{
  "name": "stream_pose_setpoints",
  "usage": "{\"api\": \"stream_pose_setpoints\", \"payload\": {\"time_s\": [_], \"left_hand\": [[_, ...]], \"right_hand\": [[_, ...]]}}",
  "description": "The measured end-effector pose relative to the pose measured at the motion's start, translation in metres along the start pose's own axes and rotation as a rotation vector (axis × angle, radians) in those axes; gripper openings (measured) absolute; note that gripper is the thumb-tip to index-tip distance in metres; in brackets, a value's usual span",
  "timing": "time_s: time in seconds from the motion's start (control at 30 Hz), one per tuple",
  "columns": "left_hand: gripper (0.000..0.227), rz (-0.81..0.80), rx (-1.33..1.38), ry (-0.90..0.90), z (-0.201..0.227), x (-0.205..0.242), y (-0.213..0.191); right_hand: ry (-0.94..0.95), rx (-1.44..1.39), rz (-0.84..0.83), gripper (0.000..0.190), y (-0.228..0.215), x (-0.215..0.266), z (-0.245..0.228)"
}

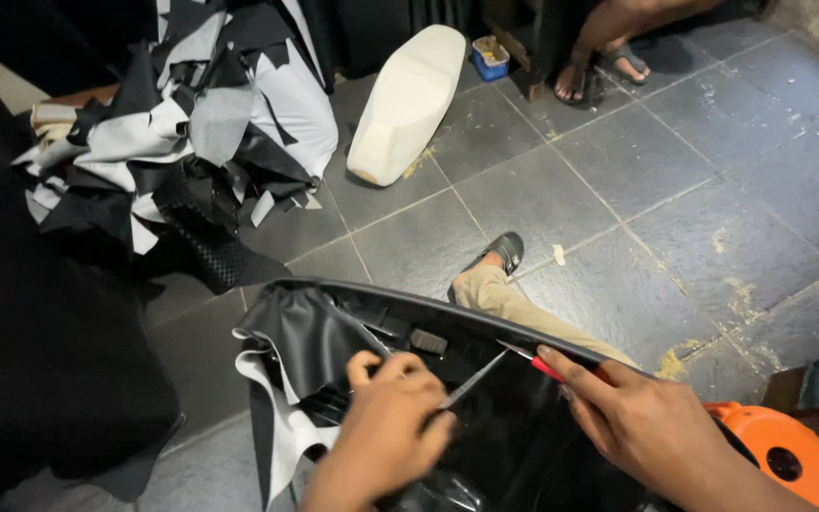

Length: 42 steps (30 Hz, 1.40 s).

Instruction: The person staples black fabric onto a black plastic seat base using a pneumatic staple gun. They then use a red utility knife to trim the excess fabric along the edges of the seat.

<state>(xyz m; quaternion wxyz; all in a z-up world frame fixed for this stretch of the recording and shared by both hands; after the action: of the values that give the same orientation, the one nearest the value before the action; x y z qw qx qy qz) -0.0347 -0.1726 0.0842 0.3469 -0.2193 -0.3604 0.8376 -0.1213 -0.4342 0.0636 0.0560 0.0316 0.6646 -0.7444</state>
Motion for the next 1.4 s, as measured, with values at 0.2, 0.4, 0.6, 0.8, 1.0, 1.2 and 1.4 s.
{"api": "stream_pose_setpoints", "payload": {"time_s": [0.2, 0.4, 0.6, 0.8, 1.0, 1.2, 1.4], "left_hand": [[0.040, 0.150, -0.102, 0.123, 0.048, -0.023, 0.035], [0.013, 0.235, -0.056, 0.122, 0.011, -0.020, 0.034], [0.026, 0.204, 0.280, 0.023, -0.016, -0.012, 0.030], [0.032, 0.013, 0.410, 0.132, -0.012, -0.010, 0.025], [0.029, 0.033, 0.499, 0.311, 0.045, -0.030, 0.025], [0.040, 0.227, 0.370, 0.061, 0.027, -0.049, 0.042], [0.036, 0.312, 0.149, -0.112, 0.020, -0.035, 0.056]], "right_hand": [[-0.005, -0.031, -0.007, 0.064, 0.002, 0.011, 0.001], [-0.040, -0.021, 0.045, 0.069, -0.007, 0.011, -0.007], [-0.063, 0.018, -0.039, 0.070, 0.005, 0.012, 0.006], [-0.010, 0.071, 0.046, 0.069, 0.029, 0.046, 0.051], [-0.019, -0.048, -0.026, 0.069, 0.024, 0.047, 0.053], [-0.057, -0.102, 0.093, 0.063, 0.011, 0.048, 0.041], [-0.104, -0.098, 0.095, 0.061, 0.003, 0.036, 0.036]]}}
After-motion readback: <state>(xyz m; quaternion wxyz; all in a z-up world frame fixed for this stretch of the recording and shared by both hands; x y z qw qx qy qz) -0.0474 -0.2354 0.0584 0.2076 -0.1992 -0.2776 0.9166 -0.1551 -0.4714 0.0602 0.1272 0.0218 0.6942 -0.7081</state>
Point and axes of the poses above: each hand's wrist, its own x-axis away from the middle knuckle, its own y-axis out of the palm, z = x × y, the point moved 6 cm from there along -x, towards the middle knuckle, and after that the axes turned 7 degrees about x, right-handed, at the moved point
